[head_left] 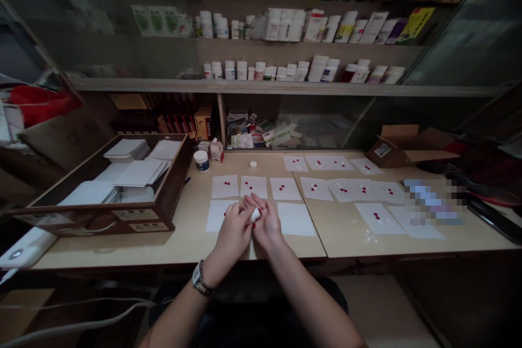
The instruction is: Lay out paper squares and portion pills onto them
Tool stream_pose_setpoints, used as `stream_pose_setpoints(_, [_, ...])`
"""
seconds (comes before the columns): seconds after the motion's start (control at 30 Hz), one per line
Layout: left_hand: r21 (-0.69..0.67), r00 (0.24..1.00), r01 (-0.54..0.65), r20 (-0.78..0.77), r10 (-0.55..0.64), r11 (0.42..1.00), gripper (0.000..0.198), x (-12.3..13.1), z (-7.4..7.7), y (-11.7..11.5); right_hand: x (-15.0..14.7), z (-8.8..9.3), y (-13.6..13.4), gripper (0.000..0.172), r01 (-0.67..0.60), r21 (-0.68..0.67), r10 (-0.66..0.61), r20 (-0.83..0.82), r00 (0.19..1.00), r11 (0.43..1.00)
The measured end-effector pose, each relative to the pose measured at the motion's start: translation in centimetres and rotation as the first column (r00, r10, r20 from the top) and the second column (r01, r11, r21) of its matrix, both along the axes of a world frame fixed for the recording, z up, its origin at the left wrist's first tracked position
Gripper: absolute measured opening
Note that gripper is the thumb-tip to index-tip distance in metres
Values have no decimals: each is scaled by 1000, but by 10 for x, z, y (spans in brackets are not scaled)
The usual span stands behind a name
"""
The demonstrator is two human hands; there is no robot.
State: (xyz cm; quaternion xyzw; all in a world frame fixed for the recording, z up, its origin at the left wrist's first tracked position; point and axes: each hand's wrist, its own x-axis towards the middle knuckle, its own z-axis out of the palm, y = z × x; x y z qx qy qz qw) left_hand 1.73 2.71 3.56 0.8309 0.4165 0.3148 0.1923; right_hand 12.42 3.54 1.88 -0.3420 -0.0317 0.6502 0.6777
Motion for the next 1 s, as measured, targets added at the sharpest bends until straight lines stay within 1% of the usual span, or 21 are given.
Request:
stream_pose_setpoints(0.13, [14,995,-96,23,95,995,44,10,-4,6,0,-3,10,38,31,-77,-37,-77,996,997])
stream_pose_setpoints(0.2, [17,994,-109,23,109,994,43,14,-5,10,0,-5,15,35,62,-72,-69,-98,993,995])
stream_pose_setpoints(0.3, [19,992,-125,32,125,992,42,18,-6,13,1,-8,19,34,74,-48,-78,-107,991,996])
stream_pose_setpoints(0.47, [-3,993,-105,60,105,994,39,18,-7,14,2,-2,18,32,96,-57,-100,-79,992,994])
stream_pose_setpoints(0.53, [-12,993,-93,70,94,996,38,18,-8,14,0,1,18,27,93,-75,-98,-65,993,993])
stream_pose_setpoints(0.67, [-28,991,-98,90,100,995,44,18,-12,15,-2,4,20,16,85,-92,-89,-40,995,992])
stream_pose_setpoints(0.77, [-34,990,-91,108,94,995,44,17,-14,14,-2,4,21,14,80,-100,-85,-42,996,992])
stream_pose_setpoints(0.87, [-30,986,-87,143,90,996,44,16,-17,14,-1,4,21,17,81,-99,-83,-19,996,992])
stream_pose_setpoints(1.0, [-27,977,-100,188,104,995,40,16,-20,16,-1,2,20,34,94,-51,-93,14,996,994])
